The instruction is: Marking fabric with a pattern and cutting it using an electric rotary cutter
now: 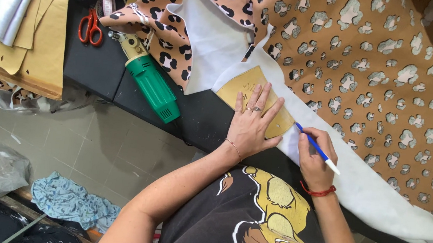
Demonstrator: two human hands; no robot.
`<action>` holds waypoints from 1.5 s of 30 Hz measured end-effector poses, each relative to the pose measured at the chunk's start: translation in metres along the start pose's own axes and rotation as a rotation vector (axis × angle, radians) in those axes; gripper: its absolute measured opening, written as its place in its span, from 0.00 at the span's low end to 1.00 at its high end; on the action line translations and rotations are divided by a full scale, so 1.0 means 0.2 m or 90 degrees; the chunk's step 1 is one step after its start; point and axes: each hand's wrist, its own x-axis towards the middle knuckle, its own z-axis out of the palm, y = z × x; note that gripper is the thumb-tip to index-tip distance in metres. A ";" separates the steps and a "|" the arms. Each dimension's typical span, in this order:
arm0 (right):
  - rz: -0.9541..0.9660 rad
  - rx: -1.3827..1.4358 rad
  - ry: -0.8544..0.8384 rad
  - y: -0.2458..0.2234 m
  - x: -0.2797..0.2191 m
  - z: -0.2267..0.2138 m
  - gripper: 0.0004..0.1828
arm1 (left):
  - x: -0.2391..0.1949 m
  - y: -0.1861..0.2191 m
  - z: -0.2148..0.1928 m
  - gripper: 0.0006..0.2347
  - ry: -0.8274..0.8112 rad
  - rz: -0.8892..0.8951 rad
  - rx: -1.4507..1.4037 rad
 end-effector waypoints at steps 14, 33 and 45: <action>-0.203 -0.181 -0.053 0.16 -0.12 0.08 0.06 | -0.01 -0.01 0.01 0.28 0.016 0.000 -0.010; 0.104 -0.221 0.001 0.08 -0.01 -0.23 0.11 | -0.04 -0.27 -0.10 0.19 0.240 0.071 -0.367; 0.173 -0.004 -0.492 -0.43 0.05 0.24 0.09 | -0.46 -0.88 -0.72 0.09 0.911 -0.443 -0.208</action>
